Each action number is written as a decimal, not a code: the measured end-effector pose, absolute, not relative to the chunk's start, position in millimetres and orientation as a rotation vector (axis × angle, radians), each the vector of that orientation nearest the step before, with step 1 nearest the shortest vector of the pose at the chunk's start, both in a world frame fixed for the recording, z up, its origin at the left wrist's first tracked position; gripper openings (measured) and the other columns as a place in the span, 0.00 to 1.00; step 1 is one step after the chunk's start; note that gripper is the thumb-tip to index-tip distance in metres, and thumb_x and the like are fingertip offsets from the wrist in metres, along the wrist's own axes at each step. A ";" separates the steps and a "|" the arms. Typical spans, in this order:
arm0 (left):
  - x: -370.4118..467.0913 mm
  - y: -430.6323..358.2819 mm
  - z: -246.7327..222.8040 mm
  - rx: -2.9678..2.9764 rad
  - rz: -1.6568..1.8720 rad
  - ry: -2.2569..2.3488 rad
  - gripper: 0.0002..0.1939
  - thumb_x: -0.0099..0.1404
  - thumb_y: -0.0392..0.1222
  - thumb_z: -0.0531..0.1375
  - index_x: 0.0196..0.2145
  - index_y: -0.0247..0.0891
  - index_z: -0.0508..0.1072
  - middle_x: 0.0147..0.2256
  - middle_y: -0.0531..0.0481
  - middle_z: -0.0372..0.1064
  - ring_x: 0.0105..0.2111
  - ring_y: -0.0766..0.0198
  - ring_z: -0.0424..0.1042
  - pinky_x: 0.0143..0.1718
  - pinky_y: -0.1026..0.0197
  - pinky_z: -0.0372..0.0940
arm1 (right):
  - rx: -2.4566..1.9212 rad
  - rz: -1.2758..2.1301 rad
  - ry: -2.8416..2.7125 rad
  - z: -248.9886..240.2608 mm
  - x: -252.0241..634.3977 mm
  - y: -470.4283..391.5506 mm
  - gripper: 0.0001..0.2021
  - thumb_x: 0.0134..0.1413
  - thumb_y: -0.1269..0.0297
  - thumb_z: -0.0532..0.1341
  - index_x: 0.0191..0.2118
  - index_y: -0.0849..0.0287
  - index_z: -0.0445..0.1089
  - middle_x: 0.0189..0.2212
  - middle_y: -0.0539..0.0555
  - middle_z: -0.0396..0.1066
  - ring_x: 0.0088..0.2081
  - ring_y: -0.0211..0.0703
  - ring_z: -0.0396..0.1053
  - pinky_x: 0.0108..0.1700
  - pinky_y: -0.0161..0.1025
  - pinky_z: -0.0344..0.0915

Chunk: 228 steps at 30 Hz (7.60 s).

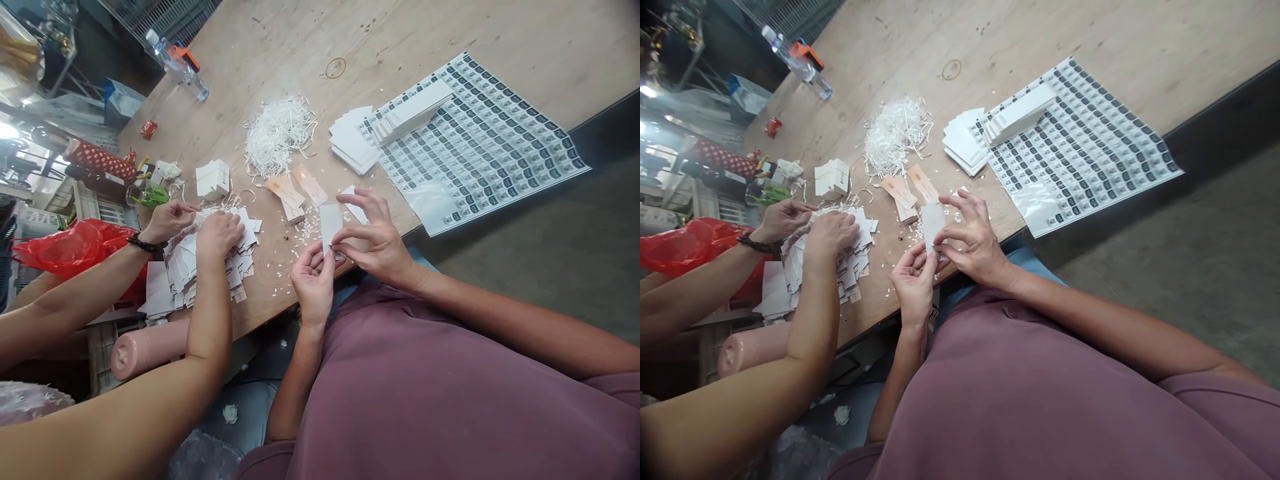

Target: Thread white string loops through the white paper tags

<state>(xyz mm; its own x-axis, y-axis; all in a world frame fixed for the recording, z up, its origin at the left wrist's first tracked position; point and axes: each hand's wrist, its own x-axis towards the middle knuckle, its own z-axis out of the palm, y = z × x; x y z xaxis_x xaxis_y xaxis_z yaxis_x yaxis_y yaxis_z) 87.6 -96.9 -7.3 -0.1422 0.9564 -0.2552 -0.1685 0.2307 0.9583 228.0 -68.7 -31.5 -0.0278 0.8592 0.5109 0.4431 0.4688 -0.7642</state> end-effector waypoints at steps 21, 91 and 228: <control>85.9 -95.2 -8.5 0.787 1.219 1.310 0.24 0.53 0.50 0.73 0.43 0.32 0.79 0.35 0.46 0.81 0.35 0.58 0.81 0.42 0.53 0.79 | -1.030 0.577 -1.731 -18.7 239.0 -62.6 0.04 0.57 0.71 0.64 0.37 0.55 0.71 0.34 0.53 0.75 0.40 0.50 0.69 0.43 0.47 0.66; 84.2 -100.3 -15.3 0.822 1.199 1.282 0.24 0.50 0.47 0.75 0.42 0.34 0.78 0.37 0.43 0.82 0.38 0.54 0.82 0.46 0.51 0.77 | -1.269 0.645 -1.901 -13.8 226.7 -63.0 0.12 0.55 0.76 0.60 0.44 0.58 0.70 0.32 0.55 0.74 0.39 0.51 0.70 0.43 0.44 0.65; 110.2 -100.6 -10.5 0.497 1.058 0.993 0.18 0.48 0.46 0.76 0.31 0.31 0.77 0.22 0.57 0.62 0.19 0.79 0.52 0.21 0.68 0.46 | -1.187 0.764 -1.464 -24.5 258.6 -82.6 0.07 0.58 0.59 0.67 0.31 0.53 0.75 0.30 0.53 0.74 0.37 0.48 0.71 0.43 0.49 0.68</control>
